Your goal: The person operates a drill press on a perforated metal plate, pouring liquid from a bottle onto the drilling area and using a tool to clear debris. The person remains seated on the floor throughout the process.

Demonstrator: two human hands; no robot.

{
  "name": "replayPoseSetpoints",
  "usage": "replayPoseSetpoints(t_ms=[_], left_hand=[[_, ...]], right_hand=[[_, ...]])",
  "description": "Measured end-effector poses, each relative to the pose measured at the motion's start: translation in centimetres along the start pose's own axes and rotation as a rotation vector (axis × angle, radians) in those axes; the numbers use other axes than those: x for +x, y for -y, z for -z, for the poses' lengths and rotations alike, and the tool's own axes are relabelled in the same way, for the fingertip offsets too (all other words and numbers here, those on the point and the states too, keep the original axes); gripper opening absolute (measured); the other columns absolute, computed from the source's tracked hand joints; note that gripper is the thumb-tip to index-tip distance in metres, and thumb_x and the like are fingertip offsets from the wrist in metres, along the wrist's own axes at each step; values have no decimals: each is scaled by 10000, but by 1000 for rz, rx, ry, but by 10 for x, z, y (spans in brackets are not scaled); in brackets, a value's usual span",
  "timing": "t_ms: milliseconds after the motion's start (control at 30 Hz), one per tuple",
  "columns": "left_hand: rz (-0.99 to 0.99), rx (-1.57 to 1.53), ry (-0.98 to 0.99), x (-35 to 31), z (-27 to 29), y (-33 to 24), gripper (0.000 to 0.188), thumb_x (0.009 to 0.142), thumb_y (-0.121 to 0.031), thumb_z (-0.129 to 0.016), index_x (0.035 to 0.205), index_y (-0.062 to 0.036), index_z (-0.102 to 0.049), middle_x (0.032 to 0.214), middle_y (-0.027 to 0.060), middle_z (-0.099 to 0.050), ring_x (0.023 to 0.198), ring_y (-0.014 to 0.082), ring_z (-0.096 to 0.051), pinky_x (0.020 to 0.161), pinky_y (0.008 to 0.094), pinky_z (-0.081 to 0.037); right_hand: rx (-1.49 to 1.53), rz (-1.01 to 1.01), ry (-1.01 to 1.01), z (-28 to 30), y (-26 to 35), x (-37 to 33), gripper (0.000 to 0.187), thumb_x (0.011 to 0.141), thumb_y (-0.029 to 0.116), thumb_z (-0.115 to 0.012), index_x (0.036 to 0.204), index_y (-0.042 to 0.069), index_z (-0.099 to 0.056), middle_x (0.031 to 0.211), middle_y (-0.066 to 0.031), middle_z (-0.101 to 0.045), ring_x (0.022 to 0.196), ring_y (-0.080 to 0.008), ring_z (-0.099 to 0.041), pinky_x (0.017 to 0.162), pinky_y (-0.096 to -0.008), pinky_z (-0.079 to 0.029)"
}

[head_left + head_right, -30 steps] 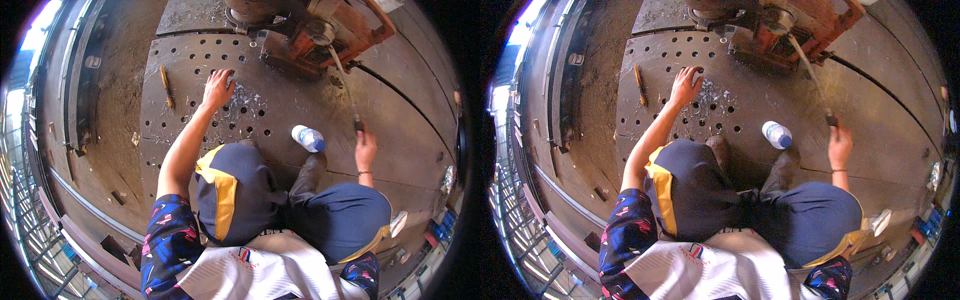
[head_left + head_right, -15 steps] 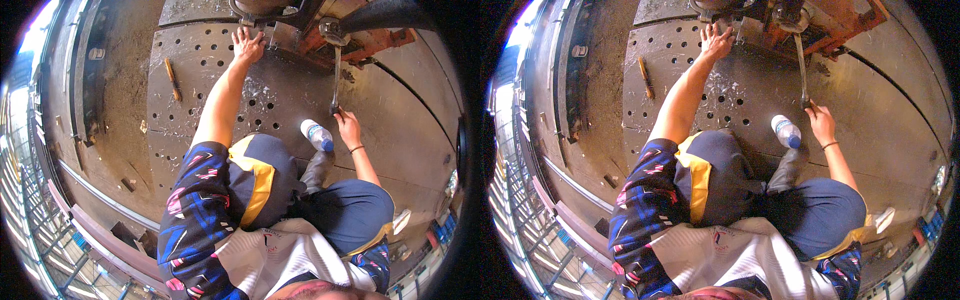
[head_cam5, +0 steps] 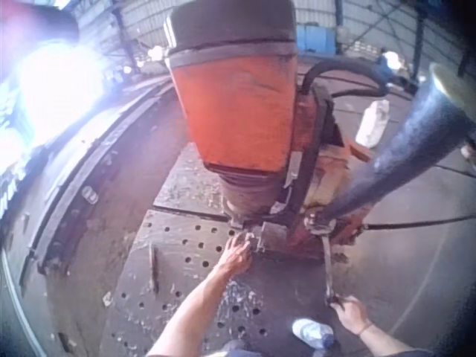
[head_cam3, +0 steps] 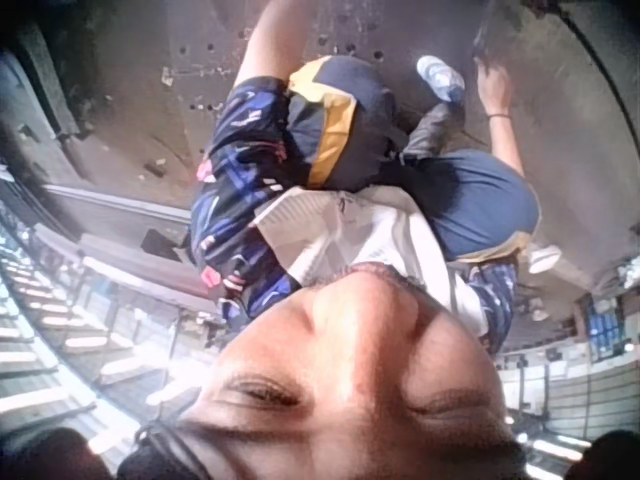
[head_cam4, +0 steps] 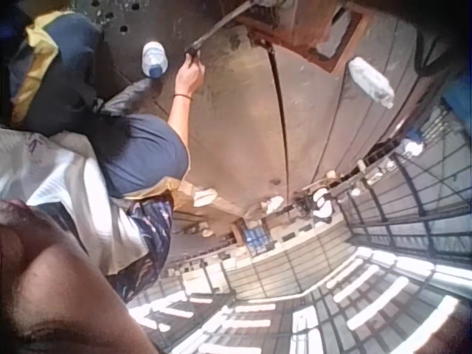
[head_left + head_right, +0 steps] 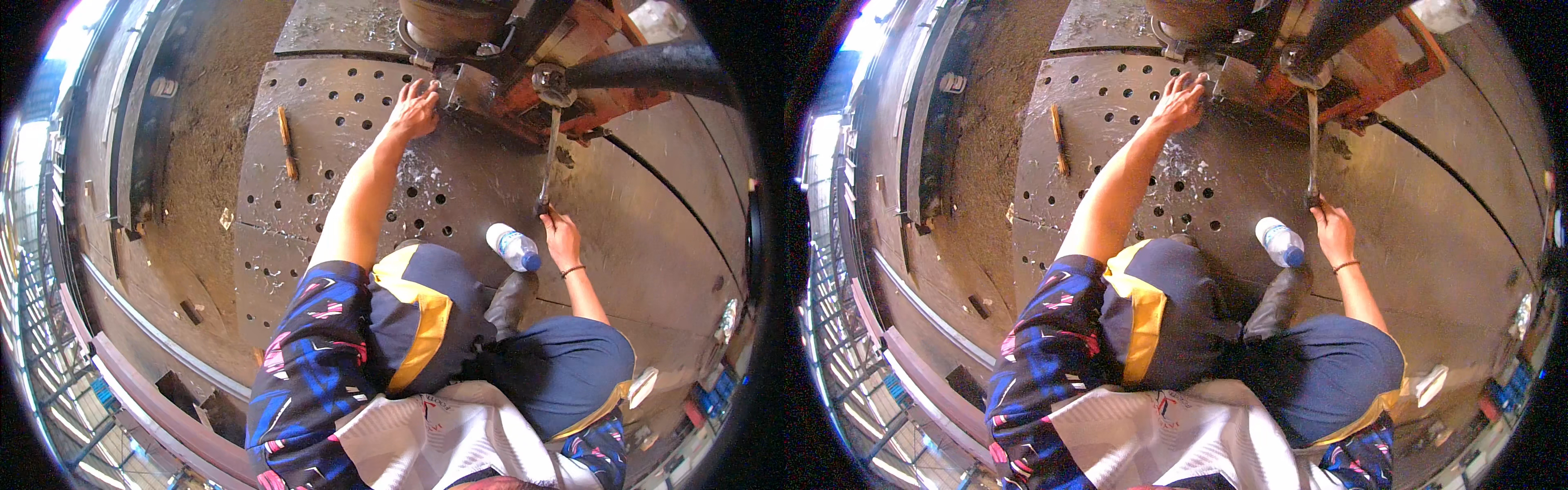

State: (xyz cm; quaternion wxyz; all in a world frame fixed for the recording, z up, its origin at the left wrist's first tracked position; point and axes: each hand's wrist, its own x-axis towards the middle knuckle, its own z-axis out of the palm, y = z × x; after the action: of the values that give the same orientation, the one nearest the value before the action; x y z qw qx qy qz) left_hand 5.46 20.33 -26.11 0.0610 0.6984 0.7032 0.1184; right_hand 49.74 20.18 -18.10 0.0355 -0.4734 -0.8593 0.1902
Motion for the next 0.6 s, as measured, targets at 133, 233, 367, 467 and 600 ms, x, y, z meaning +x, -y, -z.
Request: replayPoseSetpoints(t_ms=[133, 233, 367, 467, 600], left_hand=[[128, 112, 32, 4, -2, 6, 480, 791, -230, -601, 1232, -68, -504, 1498, 120, -348, 1391, 393, -265, 1129, 558, -214], [362, 131, -169, -3, 0, -4, 416, 807, -209, -587, 1184, -39, -540, 1399, 169, -459, 1327, 377, -371, 1099, 513, -291], [787, -401, -464, -37, 50, -21, 298, 845, -195, -609, 1086, -24, -574, 1099, 154, -621, 1077, 325, -547, 948, 434, -426], [800, -641, -1042, -58, 125, -30, 220, 888, -172, -609, 1026, -4, -574, 990, 145, -635, 928, 258, -592, 854, 368, -469], [-16, -895, -1335, -51, 288, -87, 187, 975, -190, -507, 1038, -15, -523, 997, 95, -600, 896, 188, -571, 810, 328, -458]], right_hand=[[-34, -4, 58, 6, 11, 4, 389, 944, 422, -517, 1219, 171, -627, 822, -157, -648, 789, -351, -616, 655, -453, -487], [-15, -64, 87, 5, 10, 3, 401, 943, 421, -526, 1223, 154, -628, 887, -164, -671, 853, -353, -631, 690, -434, -500], [192, -98, 101, 3, -3, 0, 412, 943, 416, -541, 1246, 147, -618, 1055, -168, -674, 964, -322, -647, 775, -381, -510], [384, -183, 176, -1, -12, 4, 439, 923, 385, -598, 1264, 110, -603, 1132, -151, -672, 1013, -261, -656, 842, -343, -497], [686, -257, 318, 7, -31, 9, 518, 870, 351, -689, 1269, 37, -584, 1136, -126, -681, 1036, -197, -638, 889, -319, -471]])
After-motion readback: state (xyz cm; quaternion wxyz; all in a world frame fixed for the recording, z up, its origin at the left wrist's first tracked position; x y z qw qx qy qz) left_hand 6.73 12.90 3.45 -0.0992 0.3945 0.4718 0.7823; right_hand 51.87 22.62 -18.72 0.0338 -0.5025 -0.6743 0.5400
